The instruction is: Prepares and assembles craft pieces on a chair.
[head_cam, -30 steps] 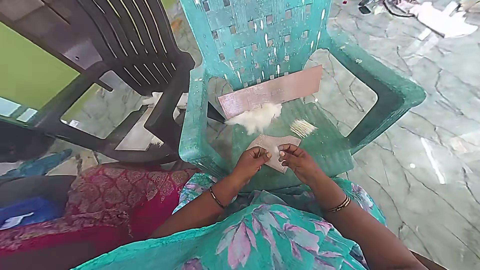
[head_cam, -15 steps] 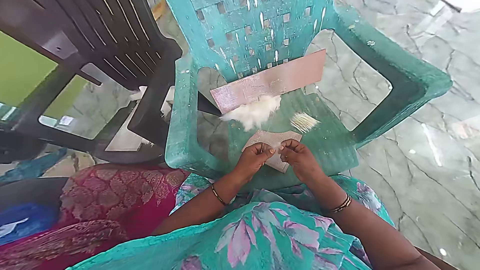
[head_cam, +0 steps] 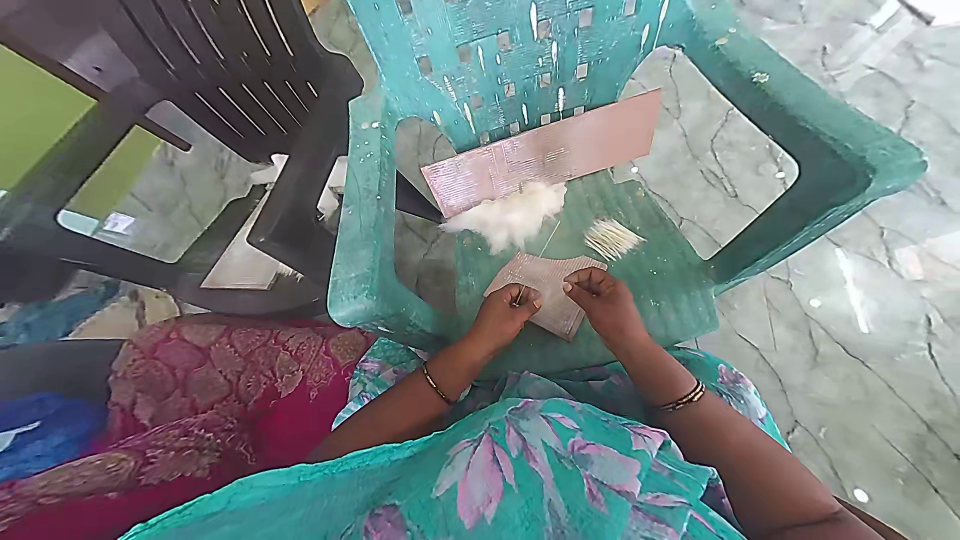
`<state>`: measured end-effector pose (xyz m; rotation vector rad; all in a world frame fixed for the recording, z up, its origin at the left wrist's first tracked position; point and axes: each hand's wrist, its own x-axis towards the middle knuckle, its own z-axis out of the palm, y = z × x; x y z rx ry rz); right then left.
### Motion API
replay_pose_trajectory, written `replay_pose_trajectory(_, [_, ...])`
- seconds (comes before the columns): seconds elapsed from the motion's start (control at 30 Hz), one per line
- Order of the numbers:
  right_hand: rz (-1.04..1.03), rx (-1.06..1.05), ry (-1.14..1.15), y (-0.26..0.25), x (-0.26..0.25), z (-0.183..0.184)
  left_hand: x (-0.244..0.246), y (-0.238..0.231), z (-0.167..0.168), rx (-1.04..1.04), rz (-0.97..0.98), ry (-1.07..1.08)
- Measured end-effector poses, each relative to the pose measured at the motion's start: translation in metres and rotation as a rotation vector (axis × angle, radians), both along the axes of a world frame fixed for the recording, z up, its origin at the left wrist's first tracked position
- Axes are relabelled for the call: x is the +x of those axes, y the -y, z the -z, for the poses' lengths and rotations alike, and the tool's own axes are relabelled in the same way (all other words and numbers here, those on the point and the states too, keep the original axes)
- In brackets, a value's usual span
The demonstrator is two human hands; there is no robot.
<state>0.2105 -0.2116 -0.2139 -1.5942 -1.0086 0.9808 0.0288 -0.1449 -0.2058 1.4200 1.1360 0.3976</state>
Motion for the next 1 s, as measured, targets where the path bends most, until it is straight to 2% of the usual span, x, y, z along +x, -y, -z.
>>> replay_pose_trajectory(0.1, [-0.022, 0.039, 0.272, -0.003, -0.003, 0.006, -0.005, -0.002, 0.008, 0.059, 0.020, -0.124])
replay_pose_trajectory(0.3, [-0.070, 0.118, 0.555, -0.008, -0.010, 0.024, -0.009, -0.001, 0.014, 0.115, 0.058, -0.281])
replay_pose_trajectory(0.57, [-0.036, 0.053, 0.680, -0.008, -0.009, 0.030, -0.020, 0.009, 0.008, 0.198, 0.118, -0.350])
replay_pose_trajectory(1.0, [-0.031, 0.006, 0.690, -0.011, 0.005, 0.022, -0.034, 0.017, 0.000, 0.148, 0.235, -0.499])
